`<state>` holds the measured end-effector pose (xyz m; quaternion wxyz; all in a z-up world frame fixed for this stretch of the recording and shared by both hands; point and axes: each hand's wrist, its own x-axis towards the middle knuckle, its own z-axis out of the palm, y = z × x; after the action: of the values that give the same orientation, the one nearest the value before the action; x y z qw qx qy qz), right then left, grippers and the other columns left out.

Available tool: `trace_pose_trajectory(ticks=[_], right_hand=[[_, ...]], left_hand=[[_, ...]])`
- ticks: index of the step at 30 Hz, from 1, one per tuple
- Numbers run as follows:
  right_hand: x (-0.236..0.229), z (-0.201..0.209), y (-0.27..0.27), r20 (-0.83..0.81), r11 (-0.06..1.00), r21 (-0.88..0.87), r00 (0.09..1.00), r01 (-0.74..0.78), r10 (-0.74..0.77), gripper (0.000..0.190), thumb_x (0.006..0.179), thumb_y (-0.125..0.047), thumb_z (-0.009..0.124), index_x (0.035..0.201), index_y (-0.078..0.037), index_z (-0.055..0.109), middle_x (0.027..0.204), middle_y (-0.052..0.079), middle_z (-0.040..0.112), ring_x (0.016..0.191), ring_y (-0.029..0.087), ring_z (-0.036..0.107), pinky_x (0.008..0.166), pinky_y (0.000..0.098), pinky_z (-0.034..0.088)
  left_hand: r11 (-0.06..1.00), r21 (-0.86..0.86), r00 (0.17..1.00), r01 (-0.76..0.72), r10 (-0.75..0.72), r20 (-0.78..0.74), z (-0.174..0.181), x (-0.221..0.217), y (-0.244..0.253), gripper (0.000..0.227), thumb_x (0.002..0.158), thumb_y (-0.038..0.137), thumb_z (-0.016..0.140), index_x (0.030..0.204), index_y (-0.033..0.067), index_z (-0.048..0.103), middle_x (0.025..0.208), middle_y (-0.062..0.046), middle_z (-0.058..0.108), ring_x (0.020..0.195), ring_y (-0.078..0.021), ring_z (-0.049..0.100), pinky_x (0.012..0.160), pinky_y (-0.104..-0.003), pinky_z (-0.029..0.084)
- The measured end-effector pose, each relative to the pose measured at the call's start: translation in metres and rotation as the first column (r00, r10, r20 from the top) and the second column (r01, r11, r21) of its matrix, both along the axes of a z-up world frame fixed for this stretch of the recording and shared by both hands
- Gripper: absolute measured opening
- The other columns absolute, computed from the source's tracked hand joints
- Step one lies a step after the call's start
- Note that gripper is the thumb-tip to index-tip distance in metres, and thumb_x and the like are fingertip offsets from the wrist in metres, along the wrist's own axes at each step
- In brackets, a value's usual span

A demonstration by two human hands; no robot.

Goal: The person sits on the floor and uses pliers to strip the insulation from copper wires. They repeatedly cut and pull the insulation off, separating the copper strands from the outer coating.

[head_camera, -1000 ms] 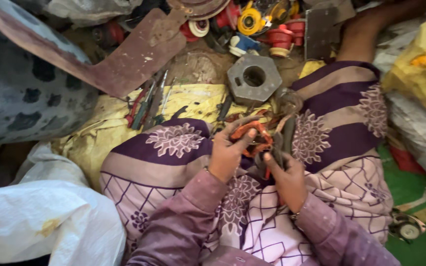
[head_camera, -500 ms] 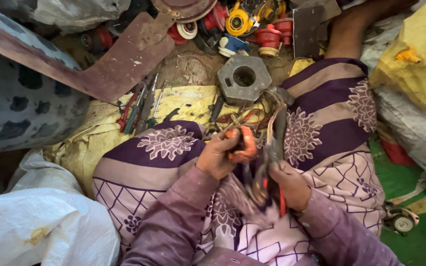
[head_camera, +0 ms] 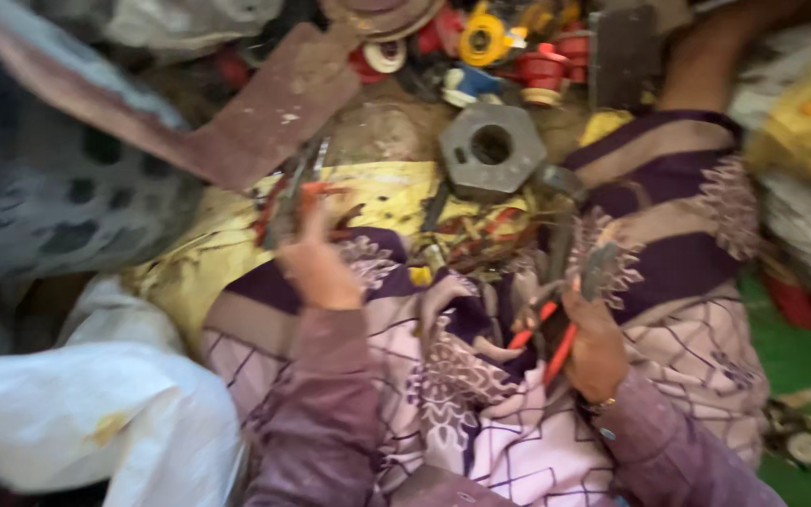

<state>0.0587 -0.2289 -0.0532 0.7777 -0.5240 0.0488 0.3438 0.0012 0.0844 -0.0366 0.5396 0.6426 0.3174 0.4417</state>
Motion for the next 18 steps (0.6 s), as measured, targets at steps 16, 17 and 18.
trace_pose_trajectory(ticks=[16,17,18], right_hand=[[-0.016,-0.043,0.010,0.094,0.805,-0.335,0.833,-0.490,0.546,0.038,0.106,-0.036,0.056,0.085,-0.005,0.064,0.067,-0.002,0.048,0.057,0.008,0.045,0.049,0.0281,0.036],[-0.018,-0.045,0.010,0.065,0.814,-0.319,0.846,-0.485,0.529,0.039,0.106,-0.037,0.055,0.084,-0.005,0.062,0.065,-0.002,0.047,0.054,0.009,0.043,0.047,0.0280,0.035],[-0.019,-0.046,0.010,0.037,0.824,-0.304,0.858,-0.479,0.512,0.040,0.106,-0.038,0.054,0.082,-0.006,0.061,0.063,-0.003,0.045,0.051,0.009,0.041,0.045,0.0279,0.034]], left_hand=[[-0.039,-0.514,0.274,0.857,-0.811,0.518,-0.033,0.019,-0.113,0.069,0.103,0.056,0.040,0.135,-0.0011,0.061,0.121,-0.015,0.071,0.112,-0.0246,0.067,0.101,-0.035,0.053],[-0.212,-0.565,0.291,0.797,-0.686,0.667,-0.030,0.017,-0.111,0.080,0.098,0.066,0.036,0.132,-0.0018,0.062,0.119,-0.016,0.073,0.111,-0.0261,0.069,0.100,-0.035,0.055],[-0.034,-0.634,0.396,0.772,-0.754,0.523,-0.025,0.014,-0.109,0.072,0.100,0.060,0.040,0.131,-0.0010,0.063,0.120,-0.014,0.073,0.110,-0.0236,0.069,0.097,-0.034,0.055]])
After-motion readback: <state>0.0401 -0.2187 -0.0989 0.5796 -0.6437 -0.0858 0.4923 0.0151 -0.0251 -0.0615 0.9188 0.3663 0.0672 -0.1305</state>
